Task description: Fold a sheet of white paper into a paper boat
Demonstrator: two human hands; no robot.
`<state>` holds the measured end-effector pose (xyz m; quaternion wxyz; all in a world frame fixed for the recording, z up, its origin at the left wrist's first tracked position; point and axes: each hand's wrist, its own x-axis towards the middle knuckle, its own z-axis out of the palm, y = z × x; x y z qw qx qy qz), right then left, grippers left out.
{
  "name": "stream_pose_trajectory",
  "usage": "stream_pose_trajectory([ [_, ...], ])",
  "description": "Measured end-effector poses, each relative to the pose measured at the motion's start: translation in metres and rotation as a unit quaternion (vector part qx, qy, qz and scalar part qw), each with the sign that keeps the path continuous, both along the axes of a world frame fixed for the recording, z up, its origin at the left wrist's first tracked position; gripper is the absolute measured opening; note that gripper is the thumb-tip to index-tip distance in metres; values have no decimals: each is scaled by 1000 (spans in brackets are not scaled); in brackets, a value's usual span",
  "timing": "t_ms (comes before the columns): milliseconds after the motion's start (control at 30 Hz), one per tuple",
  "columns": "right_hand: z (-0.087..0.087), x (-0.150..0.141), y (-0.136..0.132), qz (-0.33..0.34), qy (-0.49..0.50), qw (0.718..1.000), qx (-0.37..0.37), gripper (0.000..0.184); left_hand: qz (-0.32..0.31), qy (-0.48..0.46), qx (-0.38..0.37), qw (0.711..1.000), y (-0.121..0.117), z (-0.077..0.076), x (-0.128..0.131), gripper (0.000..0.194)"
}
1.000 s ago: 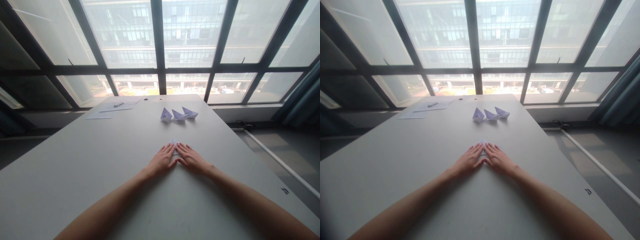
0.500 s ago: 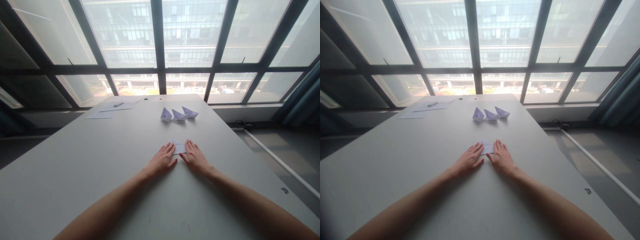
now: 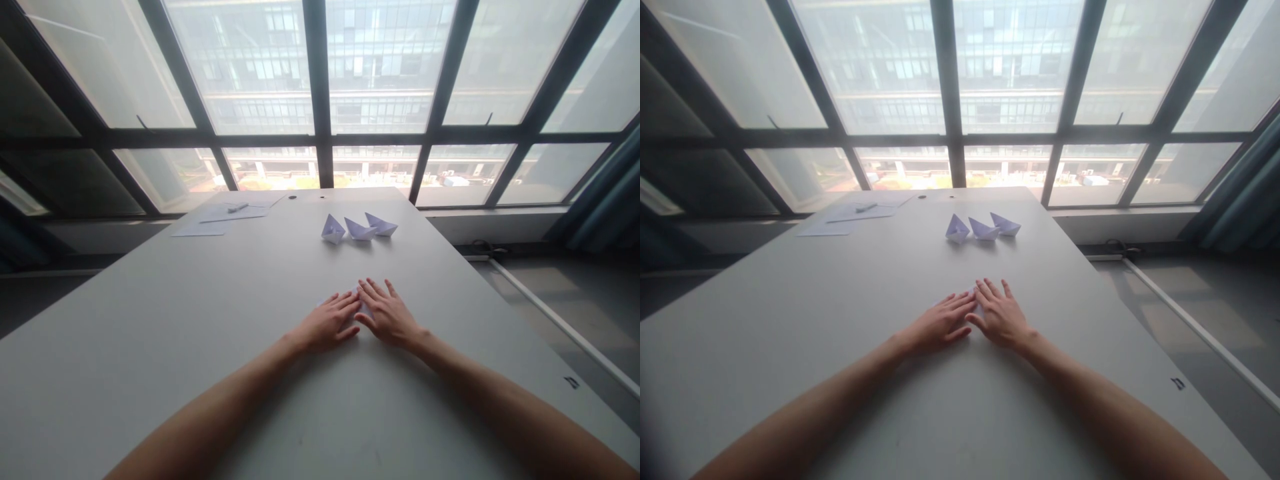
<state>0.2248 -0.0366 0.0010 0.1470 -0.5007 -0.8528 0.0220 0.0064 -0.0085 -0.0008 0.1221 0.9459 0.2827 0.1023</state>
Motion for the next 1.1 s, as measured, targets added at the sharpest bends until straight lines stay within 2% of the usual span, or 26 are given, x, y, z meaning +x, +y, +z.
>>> stream_pose_trajectory([
  [200,-1,2,3,-4,-5,999,-37,69,4,-10,-10,1000,1,0,1,69],
  [433,-1,2,7,-51,-16,998,19,75,3,-8,-11,1000,0,1,1,60],
  [900,-10,4,14,-47,-19,999,-18,70,-12,-3,-1,1000,0,1,-1,55],
  [1100,-12,0,14,-100,14,995,13,62,-4,17,9,1000,1,-2,-1,63],
])
